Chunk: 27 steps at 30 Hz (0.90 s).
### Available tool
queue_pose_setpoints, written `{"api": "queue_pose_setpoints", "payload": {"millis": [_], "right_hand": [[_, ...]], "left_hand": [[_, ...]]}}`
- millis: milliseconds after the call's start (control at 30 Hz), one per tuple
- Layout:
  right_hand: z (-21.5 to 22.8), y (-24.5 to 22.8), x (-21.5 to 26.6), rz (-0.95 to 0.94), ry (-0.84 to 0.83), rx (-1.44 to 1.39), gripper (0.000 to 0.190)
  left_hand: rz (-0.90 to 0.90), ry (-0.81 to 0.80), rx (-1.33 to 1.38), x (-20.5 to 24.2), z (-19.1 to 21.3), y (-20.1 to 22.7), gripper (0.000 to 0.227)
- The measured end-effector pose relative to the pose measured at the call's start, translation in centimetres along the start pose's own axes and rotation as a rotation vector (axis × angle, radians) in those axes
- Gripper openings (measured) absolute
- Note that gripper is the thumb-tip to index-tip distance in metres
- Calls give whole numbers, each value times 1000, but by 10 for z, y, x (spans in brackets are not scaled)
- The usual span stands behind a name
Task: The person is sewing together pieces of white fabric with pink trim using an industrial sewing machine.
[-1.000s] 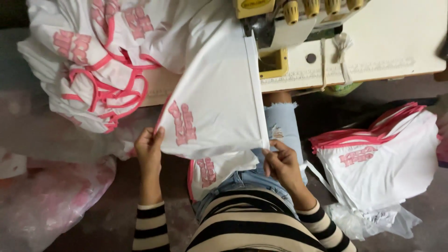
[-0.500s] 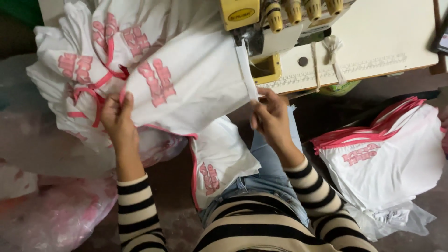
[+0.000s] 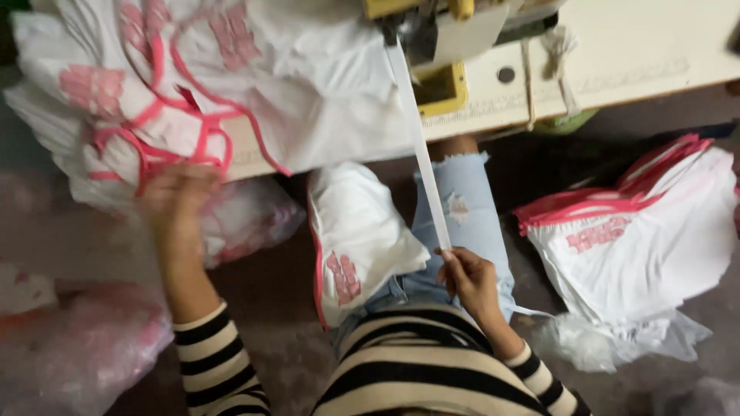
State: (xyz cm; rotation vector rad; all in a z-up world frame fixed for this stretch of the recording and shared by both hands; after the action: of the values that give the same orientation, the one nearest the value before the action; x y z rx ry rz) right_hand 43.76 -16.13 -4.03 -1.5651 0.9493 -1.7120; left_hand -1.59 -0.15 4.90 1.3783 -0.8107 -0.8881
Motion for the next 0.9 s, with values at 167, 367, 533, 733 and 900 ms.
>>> {"api": "queue_pose_setpoints", "payload": {"millis": [167, 367, 533, 733, 900], "right_hand": [[-22, 18, -87, 474, 158, 411, 60], [-44, -35, -150, 480, 26, 210, 24], [-26, -16, -51, 206, -59, 57, 13], [-37, -63, -28, 138, -20, -262, 22], [-47, -103, -38, 227, 10, -304, 26]], "left_hand": [[288, -497, -501, 57, -66, -100, 68], [273, -69, -167, 71, -51, -242, 44], [247, 21, -198, 127, -4, -167, 19], [200, 54, -158, 100, -1, -118, 23], [84, 60, -136, 58, -20, -83, 25]]}}
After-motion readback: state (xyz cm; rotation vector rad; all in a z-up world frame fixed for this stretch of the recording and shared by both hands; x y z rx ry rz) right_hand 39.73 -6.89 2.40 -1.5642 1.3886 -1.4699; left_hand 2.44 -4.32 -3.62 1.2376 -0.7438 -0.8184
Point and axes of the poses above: each hand's wrist, its own x-axis away from the middle knuckle, its own z-axis out of the back of the hand, y = z × x, the point moved 6 cm from there along -x, towards the middle knuckle, and after that the axes turned 3 degrees about -z, right-handed, at the moved point
